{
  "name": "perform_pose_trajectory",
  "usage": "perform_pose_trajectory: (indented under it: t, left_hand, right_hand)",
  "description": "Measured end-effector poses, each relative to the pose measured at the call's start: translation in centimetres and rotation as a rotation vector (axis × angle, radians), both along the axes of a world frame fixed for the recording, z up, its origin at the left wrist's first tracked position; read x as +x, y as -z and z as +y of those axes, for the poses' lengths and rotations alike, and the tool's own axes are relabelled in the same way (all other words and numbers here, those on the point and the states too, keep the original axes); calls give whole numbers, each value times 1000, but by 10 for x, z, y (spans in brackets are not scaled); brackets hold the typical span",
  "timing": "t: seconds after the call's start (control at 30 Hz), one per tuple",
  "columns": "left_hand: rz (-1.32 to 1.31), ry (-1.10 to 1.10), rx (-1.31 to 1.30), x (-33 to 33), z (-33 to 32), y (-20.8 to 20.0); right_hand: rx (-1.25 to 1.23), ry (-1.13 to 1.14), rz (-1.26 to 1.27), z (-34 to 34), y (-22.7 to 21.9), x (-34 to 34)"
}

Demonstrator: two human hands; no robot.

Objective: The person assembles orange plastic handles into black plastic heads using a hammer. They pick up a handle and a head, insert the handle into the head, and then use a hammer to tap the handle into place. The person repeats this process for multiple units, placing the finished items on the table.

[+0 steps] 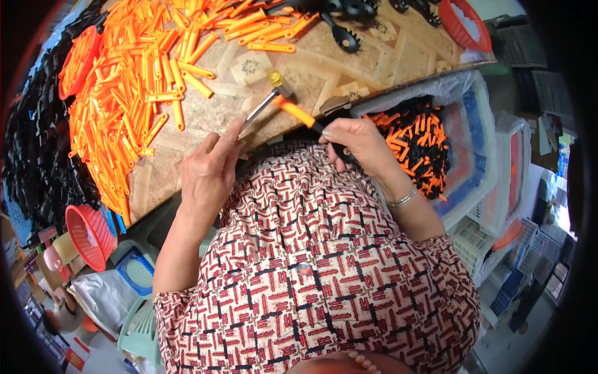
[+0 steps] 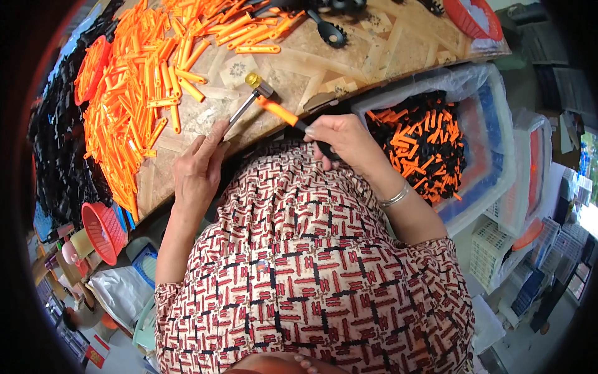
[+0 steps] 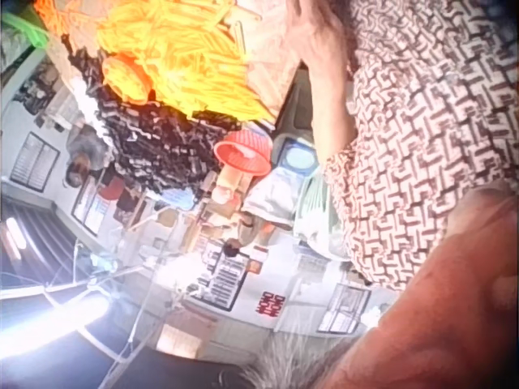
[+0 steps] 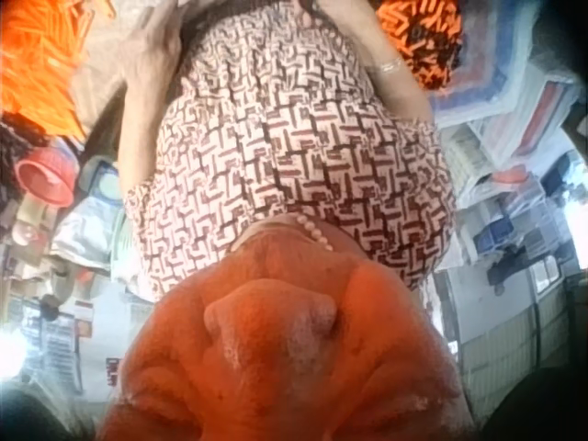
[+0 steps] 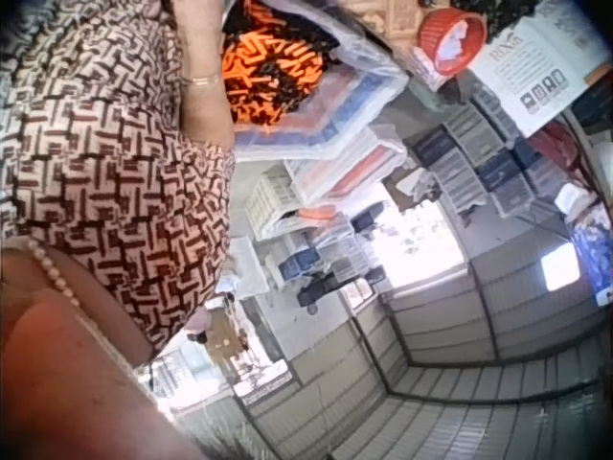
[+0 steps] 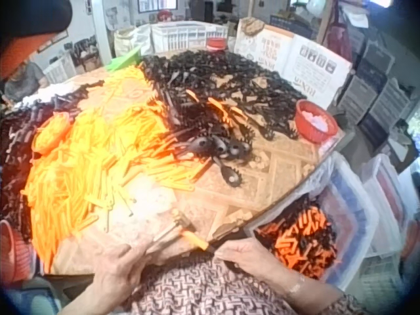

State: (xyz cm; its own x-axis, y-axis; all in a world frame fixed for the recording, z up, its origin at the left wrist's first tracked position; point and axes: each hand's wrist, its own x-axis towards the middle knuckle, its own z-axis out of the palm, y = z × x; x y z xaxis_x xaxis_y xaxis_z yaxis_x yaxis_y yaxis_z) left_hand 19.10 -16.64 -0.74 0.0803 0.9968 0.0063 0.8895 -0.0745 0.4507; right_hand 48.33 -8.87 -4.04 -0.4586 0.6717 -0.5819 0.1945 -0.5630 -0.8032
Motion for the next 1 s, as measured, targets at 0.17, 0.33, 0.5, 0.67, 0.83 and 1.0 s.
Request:
perform_pose_trajectory:
  t: [0.17, 0.33, 0.5, 0.67, 0.83, 1.0]
  left_hand:
    - [-620, -268, 223, -29, -4, 18]
    - [-1001, -520, 70, -36, 6, 26]
    - [-1073, -555, 84, -30, 9, 32]
    - [-1116, -588, 124, -32, 4, 33]
    - [-874, -616, 108, -35, 17, 15]
    - [-616, -543, 86, -37, 71, -5]
  right_hand:
    - [263, -259, -327, 43, -13, 107]
    - [1073, -321, -1383, 76, -66, 121]
    - [1927, -143, -747, 143, -57, 6]
    - [2213, -375, -807, 184, -53, -90]
    - [2323, -375, -723, 205, -52, -101]
    - [2214, -220, -634, 185, -64, -75]
